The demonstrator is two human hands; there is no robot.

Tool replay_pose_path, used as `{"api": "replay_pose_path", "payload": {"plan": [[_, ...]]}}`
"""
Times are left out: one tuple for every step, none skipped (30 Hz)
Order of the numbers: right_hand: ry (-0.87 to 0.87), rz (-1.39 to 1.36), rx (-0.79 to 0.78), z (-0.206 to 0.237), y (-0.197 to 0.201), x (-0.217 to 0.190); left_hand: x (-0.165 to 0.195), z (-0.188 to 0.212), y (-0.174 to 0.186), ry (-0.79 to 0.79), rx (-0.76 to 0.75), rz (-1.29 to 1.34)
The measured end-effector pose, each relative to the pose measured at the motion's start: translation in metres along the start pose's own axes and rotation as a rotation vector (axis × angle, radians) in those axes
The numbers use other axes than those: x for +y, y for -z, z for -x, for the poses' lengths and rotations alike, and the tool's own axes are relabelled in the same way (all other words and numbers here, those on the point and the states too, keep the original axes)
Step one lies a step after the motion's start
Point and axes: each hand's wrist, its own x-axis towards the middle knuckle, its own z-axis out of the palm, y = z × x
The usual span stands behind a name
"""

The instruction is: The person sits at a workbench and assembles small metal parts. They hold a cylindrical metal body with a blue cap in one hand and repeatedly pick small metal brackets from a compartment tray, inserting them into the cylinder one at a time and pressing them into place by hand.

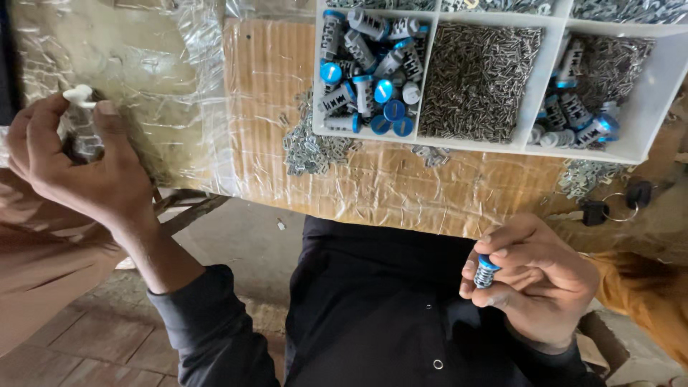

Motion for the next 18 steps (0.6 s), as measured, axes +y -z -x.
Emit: {"api": "replay_pose_path", "payload": {"plan": [[0.001, 0.000, 0.000, 0.001, -0.001, 0.000, 0.001, -0.001, -0.001, 0.023, -0.008, -0.002], [-0.003, 0.010, 0.002, 0.001, -0.001, 0.001, 0.002, -0.001, 0.000, 0.060, -0.011, 0.021], [-0.008, 0.016, 0.010, 0.001, -0.001, 0.001, 0.004, -0.001, 0.001, 0.092, -0.019, 0.050], [-0.013, 0.021, 0.018, 0.001, -0.001, 0.001, 0.006, 0.000, 0.001, 0.120, -0.033, 0.086], [-0.023, 0.023, 0.022, 0.001, -0.001, 0.001, 0.008, 0.002, 0.003, 0.131, -0.058, 0.109], [-0.031, 0.024, 0.013, 0.001, -0.001, 0.001, 0.011, 0.004, 0.005, 0.147, -0.073, 0.126], [-0.027, 0.015, 0.000, 0.001, 0.000, 0.001, 0.013, 0.005, 0.008, 0.147, -0.081, 0.126], [-0.027, 0.004, -0.010, 0.001, 0.000, 0.001, 0.016, 0.007, 0.010, 0.147, -0.088, 0.126], [-0.027, -0.007, -0.013, 0.000, -0.001, 0.001, 0.019, 0.007, 0.013, 0.124, -0.100, 0.118], [-0.028, 0.001, -0.012, 0.000, -0.001, 0.001, 0.022, 0.007, 0.013, 0.121, -0.110, 0.123], [-0.027, 0.011, -0.014, 0.000, -0.001, 0.000, 0.025, 0.006, 0.014, 0.119, -0.120, 0.128], [-0.026, 0.021, -0.019, 0.000, -0.002, 0.000, 0.027, 0.006, 0.015, 0.139, -0.123, 0.142], [-0.035, 0.027, -0.016, -0.001, -0.002, 0.000, 0.029, 0.005, 0.015, 0.160, -0.127, 0.154], [-0.046, 0.031, -0.010, -0.001, -0.002, 0.000, 0.031, 0.005, 0.016, 0.187, -0.130, 0.177], [-0.057, 0.037, -0.003, -0.001, -0.003, -0.001, 0.032, 0.006, 0.016, 0.215, -0.134, 0.203], [-0.051, 0.038, -0.004, -0.002, -0.003, -0.001, 0.033, 0.006, 0.016, 0.243, -0.135, 0.229], [-0.042, 0.041, -0.009, -0.002, -0.003, -0.001, 0.033, 0.007, 0.015, 0.205, -0.127, 0.200], [-0.035, 0.041, -0.017, -0.003, -0.003, -0.001, 0.032, 0.008, 0.015, 0.169, -0.118, 0.168]]}}
